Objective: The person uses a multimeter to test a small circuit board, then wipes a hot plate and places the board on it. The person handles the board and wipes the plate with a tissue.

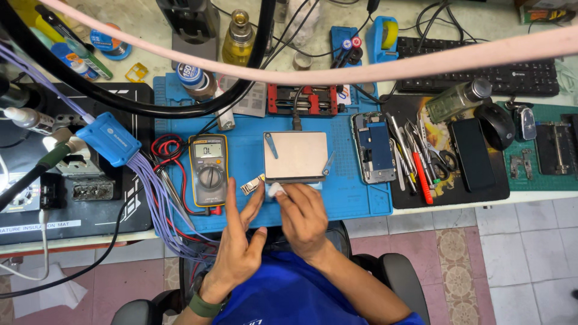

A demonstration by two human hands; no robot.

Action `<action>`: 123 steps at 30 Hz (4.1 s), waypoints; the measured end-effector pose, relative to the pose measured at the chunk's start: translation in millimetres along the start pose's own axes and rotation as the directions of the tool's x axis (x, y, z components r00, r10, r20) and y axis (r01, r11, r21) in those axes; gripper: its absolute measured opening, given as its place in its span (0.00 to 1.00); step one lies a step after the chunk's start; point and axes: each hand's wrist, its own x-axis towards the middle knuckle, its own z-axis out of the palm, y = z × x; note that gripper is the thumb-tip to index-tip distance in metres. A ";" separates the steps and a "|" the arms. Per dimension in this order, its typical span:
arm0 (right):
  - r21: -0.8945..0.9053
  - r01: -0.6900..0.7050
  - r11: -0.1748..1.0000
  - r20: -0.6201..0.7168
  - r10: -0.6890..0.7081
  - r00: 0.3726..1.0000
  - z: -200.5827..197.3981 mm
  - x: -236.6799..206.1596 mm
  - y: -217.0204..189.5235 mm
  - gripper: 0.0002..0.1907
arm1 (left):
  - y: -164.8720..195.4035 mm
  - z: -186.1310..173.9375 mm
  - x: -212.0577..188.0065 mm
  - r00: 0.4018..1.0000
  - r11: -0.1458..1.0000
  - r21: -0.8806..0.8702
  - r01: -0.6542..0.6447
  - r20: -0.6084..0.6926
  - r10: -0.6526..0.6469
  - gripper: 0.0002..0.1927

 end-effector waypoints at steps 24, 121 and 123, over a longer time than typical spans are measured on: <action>0.000 -0.049 0.999 0.054 0.048 0.997 2.8 -5.7 -0.9 0.19 | -7.0 7.6 -2.9 0.998 0.965 -0.252 -0.067 -0.035 0.060 0.42; 0.108 -0.029 0.994 0.119 0.016 0.993 2.4 -0.2 -22.6 0.15 | -3.6 13.3 -4.2 0.938 0.969 -0.217 -0.116 -0.344 0.036 0.24; 0.356 -0.064 0.932 0.218 -0.017 0.976 -0.1 -5.9 -31.0 0.15 | 0.4 12.4 -11.4 0.839 0.951 -0.158 -0.265 -0.523 0.147 0.22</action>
